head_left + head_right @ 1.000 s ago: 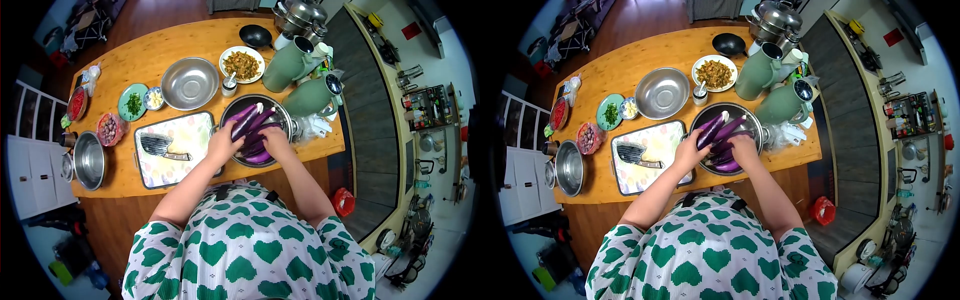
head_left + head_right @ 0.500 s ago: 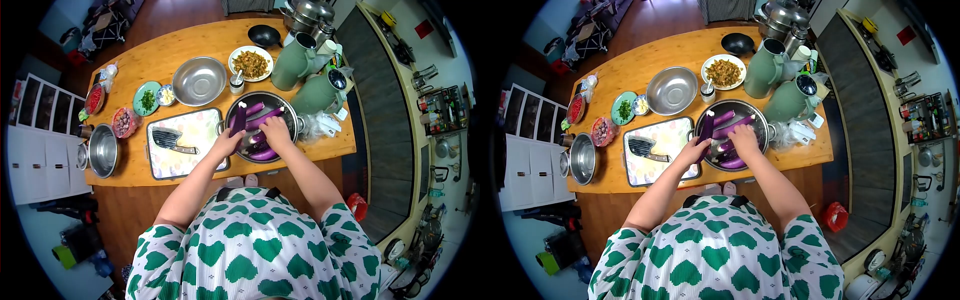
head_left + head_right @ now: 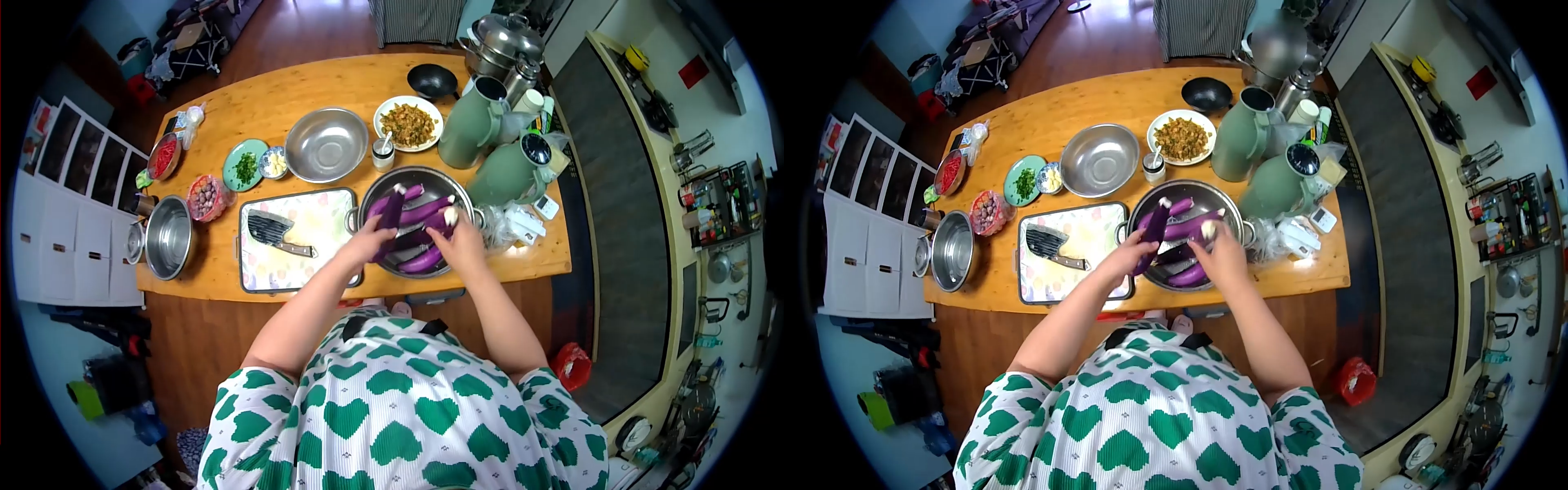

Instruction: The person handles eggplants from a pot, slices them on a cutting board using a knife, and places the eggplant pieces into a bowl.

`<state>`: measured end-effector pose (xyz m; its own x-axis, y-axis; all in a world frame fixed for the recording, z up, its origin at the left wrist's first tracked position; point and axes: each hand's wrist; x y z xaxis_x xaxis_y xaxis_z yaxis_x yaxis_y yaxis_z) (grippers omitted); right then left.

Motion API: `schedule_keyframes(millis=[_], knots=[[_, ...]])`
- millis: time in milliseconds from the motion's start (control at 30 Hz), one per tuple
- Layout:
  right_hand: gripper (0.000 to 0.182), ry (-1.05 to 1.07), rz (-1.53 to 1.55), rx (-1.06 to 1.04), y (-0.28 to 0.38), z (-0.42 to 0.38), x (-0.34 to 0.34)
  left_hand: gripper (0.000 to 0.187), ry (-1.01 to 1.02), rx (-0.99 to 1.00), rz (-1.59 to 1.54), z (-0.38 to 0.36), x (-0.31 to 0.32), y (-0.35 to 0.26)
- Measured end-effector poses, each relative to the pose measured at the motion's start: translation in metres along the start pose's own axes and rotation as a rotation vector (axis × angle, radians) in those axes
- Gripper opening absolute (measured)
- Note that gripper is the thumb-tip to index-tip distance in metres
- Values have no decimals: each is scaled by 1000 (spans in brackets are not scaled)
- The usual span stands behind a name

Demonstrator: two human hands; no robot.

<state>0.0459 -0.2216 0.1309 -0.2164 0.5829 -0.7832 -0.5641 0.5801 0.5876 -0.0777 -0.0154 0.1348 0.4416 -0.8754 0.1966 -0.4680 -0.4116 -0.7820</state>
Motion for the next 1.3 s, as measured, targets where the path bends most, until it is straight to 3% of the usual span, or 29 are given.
schedule_keyframes(millis=[67,100,200,267,367,467,533,633,667,733,800,967,1067,1100,1200,1300], knots=[[43,-63,95,-33,20,-5,-12,68,-62,110,-10,-2,4,16],[43,-89,150,-52,20,-8,-10,73,104,128,-132,-10,3,13],[42,38,-48,-14,25,-11,-4,77,78,48,-62,-13,-9,24],[41,-146,101,-140,39,-14,-6,80,44,130,-68,-18,-19,33],[40,31,-103,-136,38,-10,6,76,81,159,-69,-52,-35,21],[40,-22,10,-114,73,-12,15,70,19,150,-161,-74,-71,20],[44,-67,61,-208,111,-12,30,67,-48,149,-201,-90,-108,32],[43,110,241,-166,175,-7,77,61,-154,220,-301,-126,-176,47],[52,246,491,-80,193,-7,107,60,-188,228,-310,-140,-203,52],[55,298,660,-85,226,-1,188,60,-285,253,-343,-167,-258,64],[57,562,739,202,282,3,252,60,-322,249,-380,-197,-316,68],[56,764,404,230,396,-2,394,61,-392,244,-361,-249,-454,77],[67,794,118,254,411,-1,484,62,-400,273,-345,-267,-524,86],[82,762,-11,258,424,0,491,62,-402,273,-352,-274,-541,85],[87,807,-178,365,442,6,505,61,-427,282,-404,-280,-583,93],[88,747,-238,347,440,7,512,59,-377,233,-424,-277,-602,99]])
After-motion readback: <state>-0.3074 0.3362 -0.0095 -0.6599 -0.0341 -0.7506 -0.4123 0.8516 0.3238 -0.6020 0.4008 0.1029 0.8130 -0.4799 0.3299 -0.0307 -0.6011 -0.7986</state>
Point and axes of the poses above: each hand's wrist, its own z-axis towards the middle knuckle, its own x-axis out of the palm, y = z × x, and after that the axes turned 8 degrees about -z, right-handed
